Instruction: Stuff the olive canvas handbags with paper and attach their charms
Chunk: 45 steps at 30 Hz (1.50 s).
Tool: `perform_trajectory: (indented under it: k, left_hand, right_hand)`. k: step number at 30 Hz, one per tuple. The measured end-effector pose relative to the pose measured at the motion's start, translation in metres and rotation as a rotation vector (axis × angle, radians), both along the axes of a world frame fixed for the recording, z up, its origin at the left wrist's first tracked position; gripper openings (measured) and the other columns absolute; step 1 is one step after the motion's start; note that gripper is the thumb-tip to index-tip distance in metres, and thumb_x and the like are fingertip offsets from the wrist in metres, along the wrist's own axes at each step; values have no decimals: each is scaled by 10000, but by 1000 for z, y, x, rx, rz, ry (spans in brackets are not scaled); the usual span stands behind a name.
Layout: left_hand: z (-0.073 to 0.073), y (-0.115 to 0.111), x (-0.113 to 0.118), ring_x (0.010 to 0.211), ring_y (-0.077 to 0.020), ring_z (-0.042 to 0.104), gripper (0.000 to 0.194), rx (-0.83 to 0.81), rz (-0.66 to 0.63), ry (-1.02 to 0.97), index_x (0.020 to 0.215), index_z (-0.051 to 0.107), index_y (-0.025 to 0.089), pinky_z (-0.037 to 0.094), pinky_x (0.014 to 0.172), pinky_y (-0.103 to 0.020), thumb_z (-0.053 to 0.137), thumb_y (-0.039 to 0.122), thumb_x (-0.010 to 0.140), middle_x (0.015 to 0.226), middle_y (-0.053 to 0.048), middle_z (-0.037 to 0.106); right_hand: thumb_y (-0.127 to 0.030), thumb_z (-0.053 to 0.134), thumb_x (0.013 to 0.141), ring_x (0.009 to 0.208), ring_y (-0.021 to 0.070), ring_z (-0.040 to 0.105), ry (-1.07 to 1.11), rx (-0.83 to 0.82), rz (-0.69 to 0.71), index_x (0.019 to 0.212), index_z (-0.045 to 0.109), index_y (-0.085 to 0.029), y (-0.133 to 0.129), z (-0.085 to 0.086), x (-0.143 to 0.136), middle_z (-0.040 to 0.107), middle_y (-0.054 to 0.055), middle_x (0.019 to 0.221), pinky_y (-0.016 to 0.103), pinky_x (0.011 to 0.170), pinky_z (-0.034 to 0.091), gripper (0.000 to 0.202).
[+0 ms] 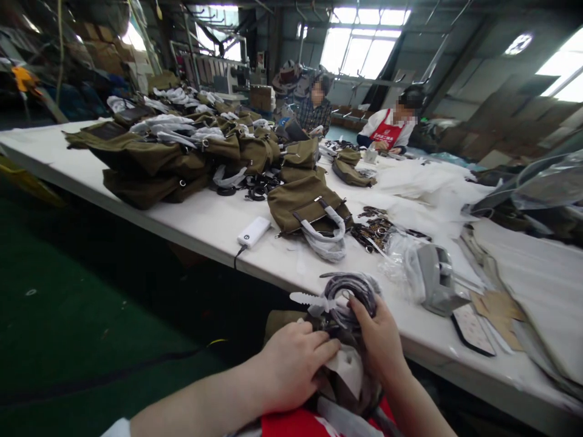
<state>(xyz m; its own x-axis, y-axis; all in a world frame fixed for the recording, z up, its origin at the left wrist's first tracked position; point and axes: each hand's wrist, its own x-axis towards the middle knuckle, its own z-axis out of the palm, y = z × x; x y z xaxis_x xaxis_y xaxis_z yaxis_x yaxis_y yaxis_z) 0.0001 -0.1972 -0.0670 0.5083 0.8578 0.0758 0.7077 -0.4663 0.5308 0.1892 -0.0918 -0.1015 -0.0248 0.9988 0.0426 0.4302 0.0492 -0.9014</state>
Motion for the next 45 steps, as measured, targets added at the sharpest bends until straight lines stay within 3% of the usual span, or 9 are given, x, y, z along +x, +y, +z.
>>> perform_trajectory:
  k: [5, 11, 15, 18, 24, 32, 37, 43, 45]
  left_hand:
    - [-24, -1, -2, 635, -199, 519, 116, 121, -158, 74, 691, 635, 177, 406, 650, -370, 634, 292, 700, 672, -57, 657]
    - [-39, -12, -24, 618, -170, 498, 92, 188, -48, -107, 610, 539, 201, 365, 624, -349, 602, 235, 667, 643, -29, 622]
    - [-35, -12, -25, 698, -197, 566, 21, 183, -35, -152, 661, 598, 208, 401, 663, -349, 612, 224, 664, 710, -51, 662]
    - [-34, -9, -26, 699, -198, 574, 19, 210, -16, -136, 668, 593, 209, 423, 676, -350, 611, 211, 672, 724, -43, 670]
    - [-43, -11, -33, 582, -155, 483, 124, 258, -40, -114, 610, 486, 201, 389, 633, -343, 605, 203, 643, 622, 6, 603]
    - [-47, -11, -38, 620, -159, 479, 117, 267, 17, -85, 616, 496, 201, 370, 615, -330, 593, 223, 678, 657, -12, 603]
    - [-46, -13, -35, 686, -177, 503, 107, 248, 1, -71, 674, 528, 200, 405, 658, -339, 609, 262, 704, 720, -17, 618]
    - [-37, -19, -33, 1037, -249, 531, 174, 156, 259, -11, 902, 630, 193, 457, 913, -395, 624, 222, 731, 1217, -90, 567]
    - [-35, -18, -32, 1042, -254, 526, 194, 113, 254, 47, 919, 629, 193, 457, 929, -412, 631, 226, 727, 1223, -82, 573]
  right_hand:
    - [-533, 638, 797, 859, 246, 636, -52, 55, 28, 1005, 649, -192, -6, 13, 3, 715, 54, 909, 355, 810, 500, 400]
    - [-509, 665, 746, 716, 224, 633, -69, 29, -2, 921, 650, -193, -15, 17, 28, 705, 34, 775, 314, 668, 511, 362]
    - [-338, 612, 752, 769, 230, 654, -191, 84, 364, 948, 649, -211, -41, 28, 19, 725, 50, 856, 314, 716, 523, 237]
    - [-190, 527, 750, 915, 240, 668, -378, -25, 640, 1025, 642, -194, -48, 25, 8, 729, 75, 1002, 339, 824, 511, 298]
    - [-86, 528, 730, 1047, 289, 659, -864, -96, 827, 1164, 605, -135, -29, 10, 11, 706, 145, 1119, 375, 888, 482, 444]
    - [-53, 430, 865, 901, 267, 702, -1123, 216, 1258, 1012, 678, -174, -13, -1, 9, 732, 100, 966, 348, 743, 505, 312]
    - [-121, 562, 756, 889, 318, 708, -1124, 33, 1125, 935, 707, -125, -8, 6, 4, 746, 150, 941, 367, 733, 514, 230]
    - [-330, 647, 712, 819, 232, 673, -702, -151, 890, 973, 671, -165, 2, 16, -5, 736, 77, 926, 289, 699, 486, 310]
    - [-314, 675, 667, 837, 226, 663, -674, -126, 887, 982, 653, -175, 0, 11, -6, 729, 65, 941, 279, 709, 474, 345]
